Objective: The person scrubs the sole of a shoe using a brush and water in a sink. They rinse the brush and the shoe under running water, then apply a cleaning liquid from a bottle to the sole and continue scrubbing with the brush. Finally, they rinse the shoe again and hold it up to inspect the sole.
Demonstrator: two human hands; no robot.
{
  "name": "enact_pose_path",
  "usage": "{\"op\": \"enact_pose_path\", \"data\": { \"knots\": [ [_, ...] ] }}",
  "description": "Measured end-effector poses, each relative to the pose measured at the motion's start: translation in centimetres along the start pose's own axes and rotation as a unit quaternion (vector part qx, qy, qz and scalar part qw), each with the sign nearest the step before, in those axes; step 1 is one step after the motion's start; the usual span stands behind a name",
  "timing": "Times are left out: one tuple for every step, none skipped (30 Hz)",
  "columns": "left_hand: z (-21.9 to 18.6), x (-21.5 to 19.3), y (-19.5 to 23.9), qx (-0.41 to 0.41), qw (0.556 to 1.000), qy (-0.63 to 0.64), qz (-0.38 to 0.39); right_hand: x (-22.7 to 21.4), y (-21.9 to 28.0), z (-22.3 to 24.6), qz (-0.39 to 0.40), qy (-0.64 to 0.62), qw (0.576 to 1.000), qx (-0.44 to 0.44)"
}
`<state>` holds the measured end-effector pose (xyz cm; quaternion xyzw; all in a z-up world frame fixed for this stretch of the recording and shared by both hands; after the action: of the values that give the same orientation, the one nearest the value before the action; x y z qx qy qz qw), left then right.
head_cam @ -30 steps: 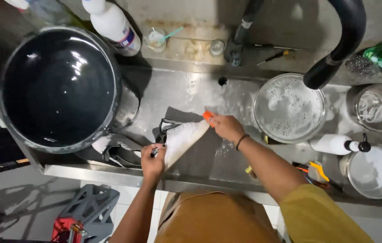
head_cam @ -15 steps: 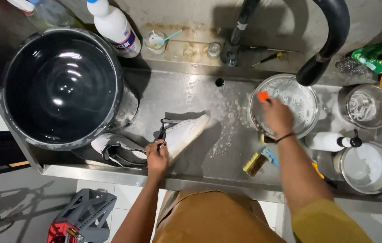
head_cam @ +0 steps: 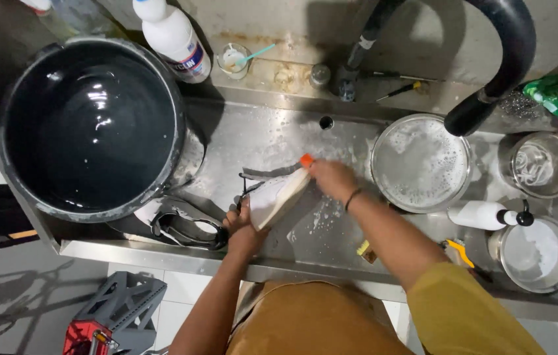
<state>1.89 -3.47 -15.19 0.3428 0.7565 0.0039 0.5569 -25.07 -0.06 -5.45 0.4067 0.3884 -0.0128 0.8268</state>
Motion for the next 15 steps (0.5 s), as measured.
{"op": "enact_pose_path", "data": {
  "knots": [
    [-0.1, 0.1, 0.0, -0.008, 0.999, 0.005, 0.033, 0.4, -3.6, -2.3, -0.022, -0.004, 0.999, 0.023],
    [-0.3, 0.1, 0.0, -0.017, 0.998, 0.011, 0.066, 0.8, -7.1, -4.6, -0.044, -0.008, 0.998, 0.047],
    [-0.1, 0.2, 0.0, -0.014, 0.998, 0.009, 0.063, 0.7, -5.3, -3.0, -0.048, -0.009, 0.998, 0.046],
    [0.2, 0.3, -0.1, -0.015, 0.998, 0.012, 0.058, 1.1, -3.6, -0.9, -0.027, 0.028, 0.999, 0.01],
    [0.2, 0.8, 0.5, -0.019, 0.998, 0.017, 0.058, 1.7, -1.4, 0.7, -0.001, 0.068, 0.997, -0.023],
    [0.1, 0.4, -1.1, -0.019, 0.998, 0.019, 0.059, 1.1, -3.2, -0.1, 0.0, 0.069, 0.997, -0.022],
    [0.1, 0.3, -1.1, 0.006, 0.999, 0.009, 0.052, 1.5, -4.1, -2.0, -0.002, 0.049, 0.998, 0.033],
    [-0.1, 0.3, -0.9, 0.032, 0.999, 0.0, 0.044, 1.9, -4.8, -4.1, -0.004, 0.03, 0.996, 0.089],
    [-0.8, -0.6, -1.1, 0.036, 0.999, -0.003, 0.04, 1.9, -5.8, -4.9, -0.009, 0.028, 0.996, 0.088],
    [-1.1, -1.1, -1.1, -0.006, 0.997, 0.039, 0.061, 1.5, -6.7, -5.9, -0.023, 0.003, 0.995, 0.093],
    [-1.3, -1.4, -0.9, -0.045, 0.992, 0.08, 0.086, 1.4, -7.4, -7.1, -0.037, -0.023, 0.994, 0.103],
    [-2.6, -1.6, -0.4, -0.038, 0.992, 0.077, 0.087, -1.3, -3.6, -6.1, -0.041, -0.027, 0.993, 0.106],
    [-4.3, -2.0, -0.2, -0.022, 0.996, 0.03, 0.077, -4.9, 0.3, -5.5, -0.067, -0.094, 0.983, 0.146],
    [-5.9, -2.3, 0.0, -0.005, 0.998, -0.018, 0.067, -8.7, 4.8, -4.9, -0.092, -0.16, 0.965, 0.184],
    [-7.5, -2.8, -1.0, -0.006, 0.997, -0.018, 0.072, -7.9, 3.4, -9.3, -0.088, -0.16, 0.965, 0.187]
  ]
}}
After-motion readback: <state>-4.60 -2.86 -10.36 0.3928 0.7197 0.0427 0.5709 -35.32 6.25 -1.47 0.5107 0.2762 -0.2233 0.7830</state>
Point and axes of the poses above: each hand's wrist, its own y-axis away from the middle knuckle, its own x-axis out of the palm, z = x × y, the point moved 7 cm from there along -y, towards the middle knuckle, and after that the axes turned 11 degrees about x, right-handed, at the moved point
